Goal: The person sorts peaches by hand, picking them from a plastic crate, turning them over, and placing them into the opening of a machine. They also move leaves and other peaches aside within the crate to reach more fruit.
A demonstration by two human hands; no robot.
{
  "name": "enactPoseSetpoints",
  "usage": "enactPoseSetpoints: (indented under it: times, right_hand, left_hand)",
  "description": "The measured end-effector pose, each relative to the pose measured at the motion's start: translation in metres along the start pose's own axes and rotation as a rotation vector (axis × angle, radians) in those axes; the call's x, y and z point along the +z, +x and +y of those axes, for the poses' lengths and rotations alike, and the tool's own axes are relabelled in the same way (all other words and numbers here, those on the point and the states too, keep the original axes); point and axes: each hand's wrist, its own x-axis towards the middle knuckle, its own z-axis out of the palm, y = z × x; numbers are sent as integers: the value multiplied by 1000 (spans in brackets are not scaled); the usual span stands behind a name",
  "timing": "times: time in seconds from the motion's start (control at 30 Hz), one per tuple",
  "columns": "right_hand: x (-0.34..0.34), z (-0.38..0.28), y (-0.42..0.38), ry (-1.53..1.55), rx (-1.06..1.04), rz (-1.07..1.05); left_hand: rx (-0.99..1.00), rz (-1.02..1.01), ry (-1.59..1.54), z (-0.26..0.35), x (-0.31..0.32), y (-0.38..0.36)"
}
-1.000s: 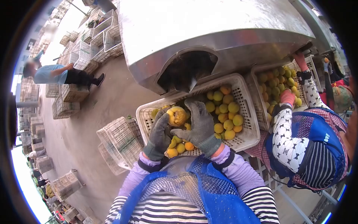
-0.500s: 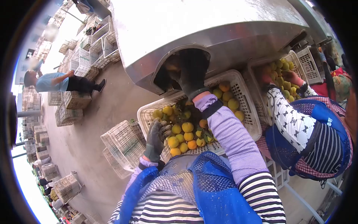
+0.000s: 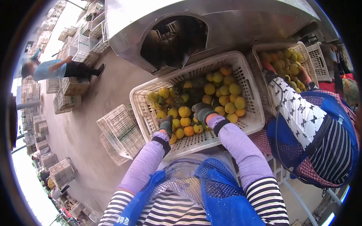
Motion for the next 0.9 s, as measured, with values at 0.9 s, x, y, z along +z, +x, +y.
enactPoseSetpoints:
  times: [0.9]
  right_hand:
    - [-85,-82,-108,675,-303,469]
  left_hand:
    - [426,-583,-1025,83,-131,-155]
